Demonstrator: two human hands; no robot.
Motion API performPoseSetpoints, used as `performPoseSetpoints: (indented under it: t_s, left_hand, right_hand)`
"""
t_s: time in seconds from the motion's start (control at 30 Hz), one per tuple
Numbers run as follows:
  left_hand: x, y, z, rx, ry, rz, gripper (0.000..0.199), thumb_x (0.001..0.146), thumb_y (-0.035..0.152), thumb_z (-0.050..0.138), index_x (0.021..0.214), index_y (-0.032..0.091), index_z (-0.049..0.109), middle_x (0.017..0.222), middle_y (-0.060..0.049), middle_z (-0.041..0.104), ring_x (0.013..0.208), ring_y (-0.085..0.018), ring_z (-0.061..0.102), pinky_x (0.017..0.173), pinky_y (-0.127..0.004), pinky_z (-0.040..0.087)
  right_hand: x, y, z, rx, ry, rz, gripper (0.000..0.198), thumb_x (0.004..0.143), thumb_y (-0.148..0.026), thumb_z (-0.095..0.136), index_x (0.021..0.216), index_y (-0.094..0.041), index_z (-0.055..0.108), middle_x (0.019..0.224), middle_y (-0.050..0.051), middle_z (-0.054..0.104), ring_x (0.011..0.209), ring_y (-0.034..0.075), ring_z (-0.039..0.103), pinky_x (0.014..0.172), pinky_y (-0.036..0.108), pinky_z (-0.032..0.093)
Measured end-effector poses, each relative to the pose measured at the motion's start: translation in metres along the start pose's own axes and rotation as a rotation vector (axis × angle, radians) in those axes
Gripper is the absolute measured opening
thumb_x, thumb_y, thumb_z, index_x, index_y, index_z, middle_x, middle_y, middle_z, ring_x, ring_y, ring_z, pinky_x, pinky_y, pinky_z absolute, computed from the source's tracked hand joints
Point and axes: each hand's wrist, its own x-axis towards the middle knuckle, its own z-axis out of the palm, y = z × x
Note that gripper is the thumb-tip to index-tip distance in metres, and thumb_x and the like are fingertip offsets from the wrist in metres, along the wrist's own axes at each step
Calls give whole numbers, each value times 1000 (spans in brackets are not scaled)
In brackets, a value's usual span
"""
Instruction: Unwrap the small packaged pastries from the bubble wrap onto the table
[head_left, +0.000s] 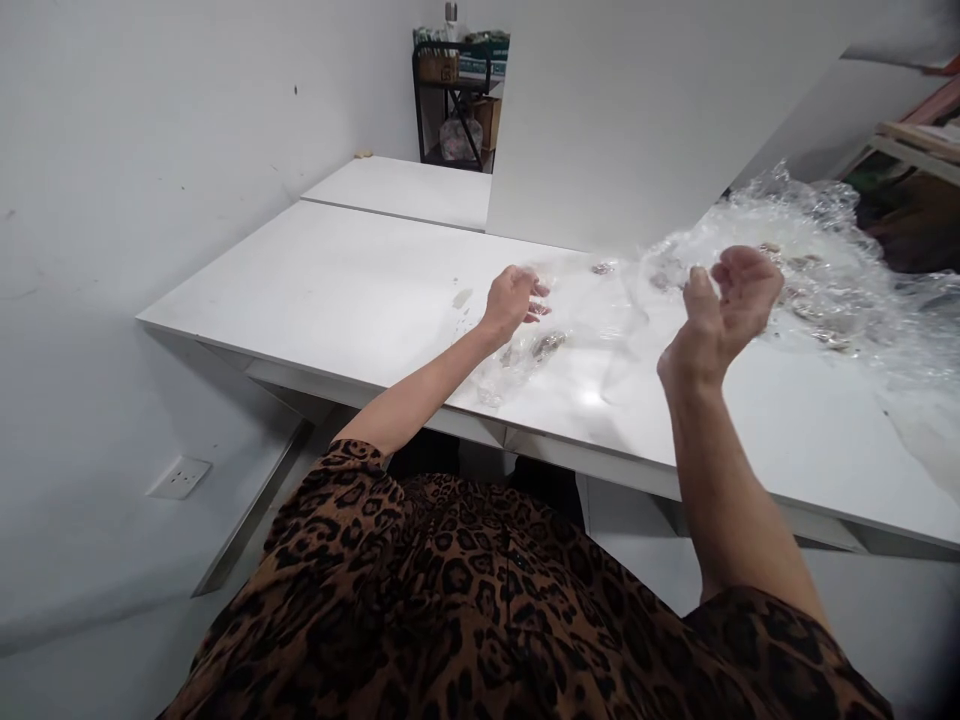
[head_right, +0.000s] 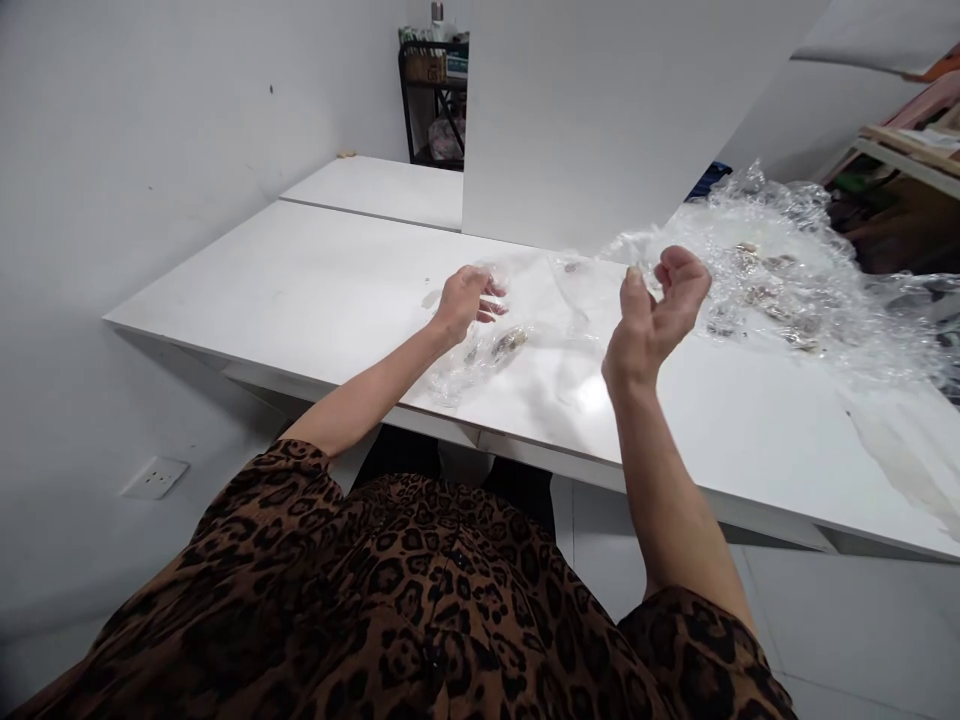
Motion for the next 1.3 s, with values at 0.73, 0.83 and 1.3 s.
performPoseSetpoints:
  t_s: [0.73, 0.83, 1.3]
  left_hand:
    - [26, 94, 32, -172, -61, 95, 32, 104, 49, 39, 96, 19, 48, 86, -3, 68, 68, -12, 69, 58, -18, 46]
    - [31, 103, 31, -197, -49, 129, 29, 106, 45, 37, 98, 19, 48, 86, -1, 67, 66, -11, 68, 59, -17, 47]
    - [-1, 134, 77, -303, -404, 276, 32, 109, 39, 30, 110, 15, 50, 106, -10, 70, 84, -19, 75, 79, -34, 62]
  right_hand:
    - [-66, 62, 55, 15, -409, 586, 59, 72, -62, 64, 116, -22, 61, 131, 13, 62, 119, 30, 57, 105, 55, 47]
    - [-68, 57, 51, 39, -380, 586, 57, 73, -60, 64, 115, -21, 60, 131, 13, 61, 121, 29, 57, 106, 54, 47]
    - [-15, 39, 108, 47, -354, 264, 105, 67, -83, 68, 152, -33, 31, 156, 12, 37, 137, 33, 44, 104, 56, 48]
